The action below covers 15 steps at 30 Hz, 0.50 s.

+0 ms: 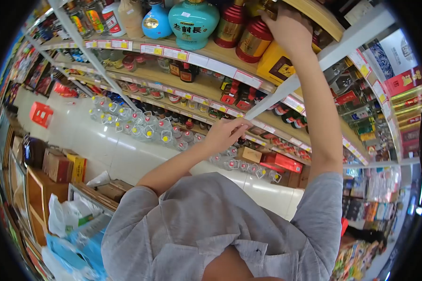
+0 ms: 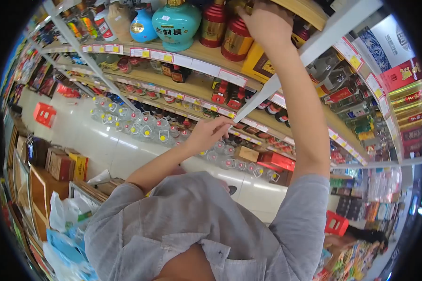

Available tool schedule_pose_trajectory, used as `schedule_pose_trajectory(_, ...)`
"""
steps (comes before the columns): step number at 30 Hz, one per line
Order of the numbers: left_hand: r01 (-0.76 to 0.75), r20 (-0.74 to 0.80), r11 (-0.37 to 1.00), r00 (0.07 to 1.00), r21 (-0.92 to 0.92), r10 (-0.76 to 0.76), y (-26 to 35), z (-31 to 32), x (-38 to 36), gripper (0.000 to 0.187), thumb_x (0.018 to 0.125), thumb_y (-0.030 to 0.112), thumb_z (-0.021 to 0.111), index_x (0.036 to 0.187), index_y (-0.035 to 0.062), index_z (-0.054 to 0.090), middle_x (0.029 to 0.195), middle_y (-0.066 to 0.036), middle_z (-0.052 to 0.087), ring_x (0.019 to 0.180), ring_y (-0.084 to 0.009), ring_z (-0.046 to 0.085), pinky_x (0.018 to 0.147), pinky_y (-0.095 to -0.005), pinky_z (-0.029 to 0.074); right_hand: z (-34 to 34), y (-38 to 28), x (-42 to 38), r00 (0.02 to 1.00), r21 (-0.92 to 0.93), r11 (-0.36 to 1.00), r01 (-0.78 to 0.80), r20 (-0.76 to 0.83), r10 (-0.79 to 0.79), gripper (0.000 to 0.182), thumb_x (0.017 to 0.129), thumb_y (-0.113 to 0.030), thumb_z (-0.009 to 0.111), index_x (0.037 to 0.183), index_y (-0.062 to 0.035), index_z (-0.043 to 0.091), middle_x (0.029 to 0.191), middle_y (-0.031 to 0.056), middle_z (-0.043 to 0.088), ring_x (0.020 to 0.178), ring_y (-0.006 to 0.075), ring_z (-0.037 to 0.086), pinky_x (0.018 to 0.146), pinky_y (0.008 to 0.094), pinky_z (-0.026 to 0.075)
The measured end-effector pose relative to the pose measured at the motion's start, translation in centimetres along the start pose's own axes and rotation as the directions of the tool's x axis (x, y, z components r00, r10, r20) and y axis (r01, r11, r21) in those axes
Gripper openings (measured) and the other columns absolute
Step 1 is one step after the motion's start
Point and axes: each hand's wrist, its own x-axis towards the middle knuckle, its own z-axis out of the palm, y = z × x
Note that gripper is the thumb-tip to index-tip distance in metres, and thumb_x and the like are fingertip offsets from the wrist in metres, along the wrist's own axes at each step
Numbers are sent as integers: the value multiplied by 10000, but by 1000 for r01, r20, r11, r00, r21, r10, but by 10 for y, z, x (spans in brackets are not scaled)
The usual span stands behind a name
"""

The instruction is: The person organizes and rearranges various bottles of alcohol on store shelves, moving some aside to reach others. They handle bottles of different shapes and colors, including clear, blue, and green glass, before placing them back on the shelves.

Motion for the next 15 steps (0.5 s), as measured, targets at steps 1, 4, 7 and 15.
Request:
schedule_pose_trajectory(1,-8,32,1000,999,-13,9,-8,-10,-2,221,1075,186,618,1237,70,712,761,-40,744,637,-113,682,593,-285,546,4,-2,10,999,-28,1000,0,39,1,463,941,-457,729,1206,-79,757,1194,202,747,1109,358,703,940,440,541)
schedule_pose_trajectory(4,125,128,986,986,-109,-110,-29,-32,-15,201,1074,173,618,1225,73,705,804,-35,743,662,-84,663,614,-281,553,11,11,29,980,42,999,-28,199,19,557,946,-467,726,1299,-36,711,1300,226,708,1217,369,652,1047,426,493)
schedule_pose_trajectory(7,204,189,968,966,-146,-176,-39,-44,-34,203,1079,187,611,1221,77,706,829,-37,744,669,-81,659,621,-284,557,-1,14,34,929,280,954,-113,370,1,668,948,-476,733,1401,4,627,1381,236,662,1275,371,610,1104,415,454)
schedule_pose_trajectory(15,150,212,981,970,-127,-120,-35,-77,-35,168,1055,180,618,1147,84,721,792,-54,759,677,-161,729,666,-327,573,55,49,59,785,298,923,-243,619,6,1235,799,-816,703,1661,-23,312,1591,209,510,1298,296,617,1169,397,400)
